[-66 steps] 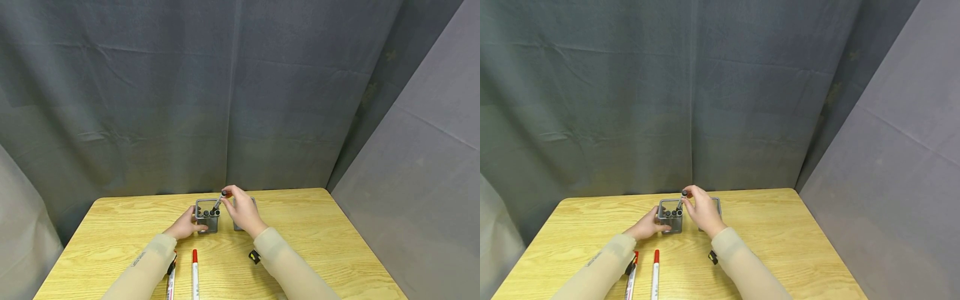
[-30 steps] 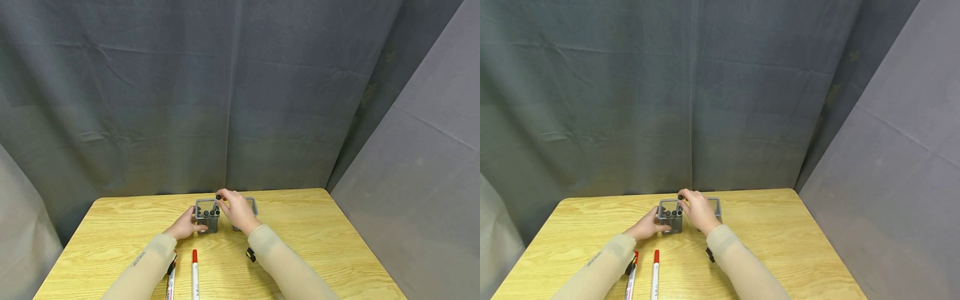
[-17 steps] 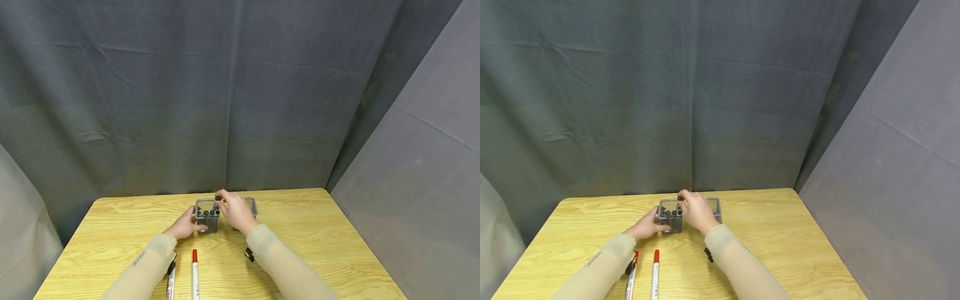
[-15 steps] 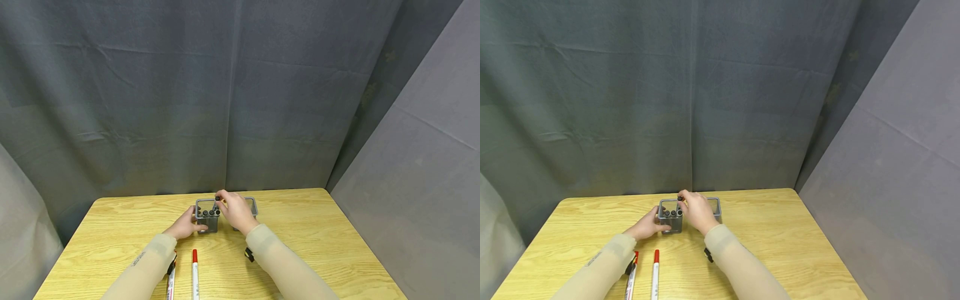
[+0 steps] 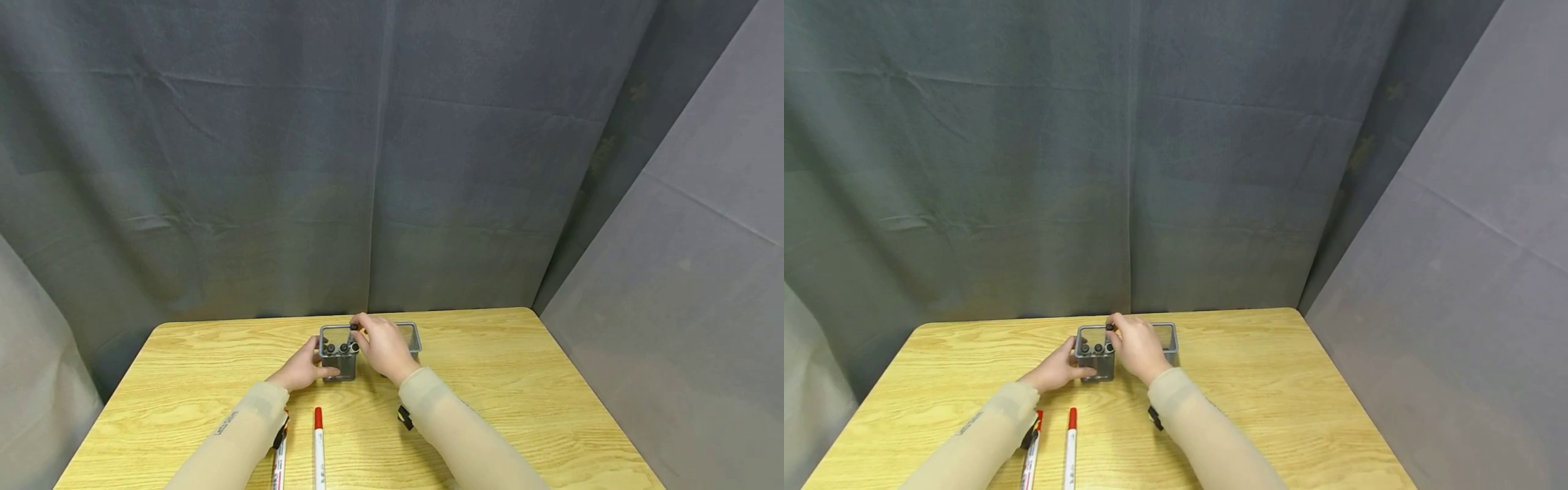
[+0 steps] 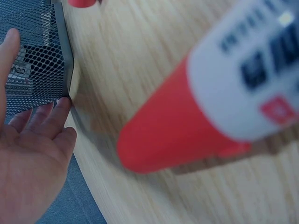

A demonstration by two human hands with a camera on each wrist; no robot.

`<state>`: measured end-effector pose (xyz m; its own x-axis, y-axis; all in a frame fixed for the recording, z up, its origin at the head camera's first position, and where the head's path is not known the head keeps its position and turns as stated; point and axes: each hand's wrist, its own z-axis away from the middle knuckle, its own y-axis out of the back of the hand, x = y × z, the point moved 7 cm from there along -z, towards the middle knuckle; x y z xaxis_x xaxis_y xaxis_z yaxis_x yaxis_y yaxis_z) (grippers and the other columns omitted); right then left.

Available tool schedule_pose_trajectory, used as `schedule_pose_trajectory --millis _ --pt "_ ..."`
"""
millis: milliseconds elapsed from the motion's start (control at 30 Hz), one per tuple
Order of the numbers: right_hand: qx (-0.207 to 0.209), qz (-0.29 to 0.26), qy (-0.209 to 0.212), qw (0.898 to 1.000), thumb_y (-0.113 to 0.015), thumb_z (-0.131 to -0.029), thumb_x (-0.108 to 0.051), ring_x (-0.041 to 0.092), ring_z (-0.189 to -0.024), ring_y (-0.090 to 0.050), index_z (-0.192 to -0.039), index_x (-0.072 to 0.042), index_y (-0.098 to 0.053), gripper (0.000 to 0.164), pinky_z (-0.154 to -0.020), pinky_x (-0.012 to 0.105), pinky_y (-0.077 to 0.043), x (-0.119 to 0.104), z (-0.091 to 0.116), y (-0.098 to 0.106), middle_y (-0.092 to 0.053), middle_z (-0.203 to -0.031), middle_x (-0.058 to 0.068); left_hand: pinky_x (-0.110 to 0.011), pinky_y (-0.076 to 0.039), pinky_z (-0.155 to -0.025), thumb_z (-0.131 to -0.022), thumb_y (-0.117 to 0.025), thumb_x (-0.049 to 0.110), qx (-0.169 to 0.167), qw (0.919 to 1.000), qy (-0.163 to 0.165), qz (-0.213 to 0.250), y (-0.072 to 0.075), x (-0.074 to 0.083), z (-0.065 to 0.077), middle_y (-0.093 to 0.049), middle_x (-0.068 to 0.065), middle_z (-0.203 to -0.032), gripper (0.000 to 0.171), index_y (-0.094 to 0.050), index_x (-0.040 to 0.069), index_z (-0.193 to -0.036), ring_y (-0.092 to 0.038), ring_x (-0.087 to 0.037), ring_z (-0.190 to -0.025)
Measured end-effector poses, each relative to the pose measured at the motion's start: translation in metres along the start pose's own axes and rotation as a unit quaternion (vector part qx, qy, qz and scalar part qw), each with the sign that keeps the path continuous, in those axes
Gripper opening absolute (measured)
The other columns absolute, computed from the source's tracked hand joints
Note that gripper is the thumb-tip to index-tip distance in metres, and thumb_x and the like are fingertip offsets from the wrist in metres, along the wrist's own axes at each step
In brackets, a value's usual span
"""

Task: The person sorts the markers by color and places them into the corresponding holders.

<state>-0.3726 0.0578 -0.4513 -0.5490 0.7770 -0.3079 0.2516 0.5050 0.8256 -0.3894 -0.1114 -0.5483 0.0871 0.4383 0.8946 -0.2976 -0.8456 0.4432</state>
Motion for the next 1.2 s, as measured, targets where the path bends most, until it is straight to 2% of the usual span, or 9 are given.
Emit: schedule_pose_trajectory --millis 267,433,867,1200 --pt "-0.004 -0.01 -0.006 1.0 -0.064 -0.104 -0.027 0.019 -0.095 -0.07 -0.119 -0.018 -0.068 0.019 -0.082 0.038 -0.058 0.0 0.002 0.001 -0.077 -0.107 -0.002 -0.056 -0.048 -0.111 -0.087 -0.083 0.01 0.001 1.0 0.002 0.002 -0.001 -0.001 0.0 -0.055 -0.022 -0.145 0.077 -0.038 0.0 -0.149 -0.051 -0.048 -0.138" --pt "-0.005 -0.007 -0.002 1.0 -0.064 -0.104 -0.027 0.019 -0.098 -0.07 -0.118 -0.018 -0.067 0.017 -0.087 0.039 -0.058 -0.001 0.004 0.001 -0.077 -0.106 -0.002 -0.057 -0.045 -0.112 -0.087 -0.084 0.011 0.0 1.0 -0.002 -0.003 0.0 0.001 0.001 -0.053 -0.025 -0.148 0.077 -0.038 0.0 -0.149 -0.049 -0.049 -0.139" --pt "-0.015 -0.005 -0.016 1.0 -0.063 -0.105 -0.029 0.017 -0.101 -0.071 -0.119 -0.02 -0.066 0.018 -0.087 0.038 -0.059 -0.001 0.011 -0.001 -0.077 -0.109 -0.003 -0.062 -0.036 -0.118 -0.086 -0.084 0.012 0.002 1.0 0.004 -0.008 0.001 -0.001 0.0 -0.049 -0.025 -0.153 0.08 -0.038 0.001 -0.15 -0.046 -0.049 -0.141" --pt "-0.02 -0.01 -0.011 1.0 -0.063 -0.104 -0.028 0.015 -0.102 -0.071 -0.121 -0.019 -0.066 0.019 -0.09 0.037 -0.058 -0.003 0.016 -0.002 -0.076 -0.116 -0.002 -0.06 -0.04 -0.116 -0.084 -0.086 0.009 0.004 0.9999 -0.008 -0.009 0.002 0.003 0.002 -0.051 -0.024 -0.149 0.079 -0.04 -0.001 -0.147 -0.049 -0.051 -0.139"
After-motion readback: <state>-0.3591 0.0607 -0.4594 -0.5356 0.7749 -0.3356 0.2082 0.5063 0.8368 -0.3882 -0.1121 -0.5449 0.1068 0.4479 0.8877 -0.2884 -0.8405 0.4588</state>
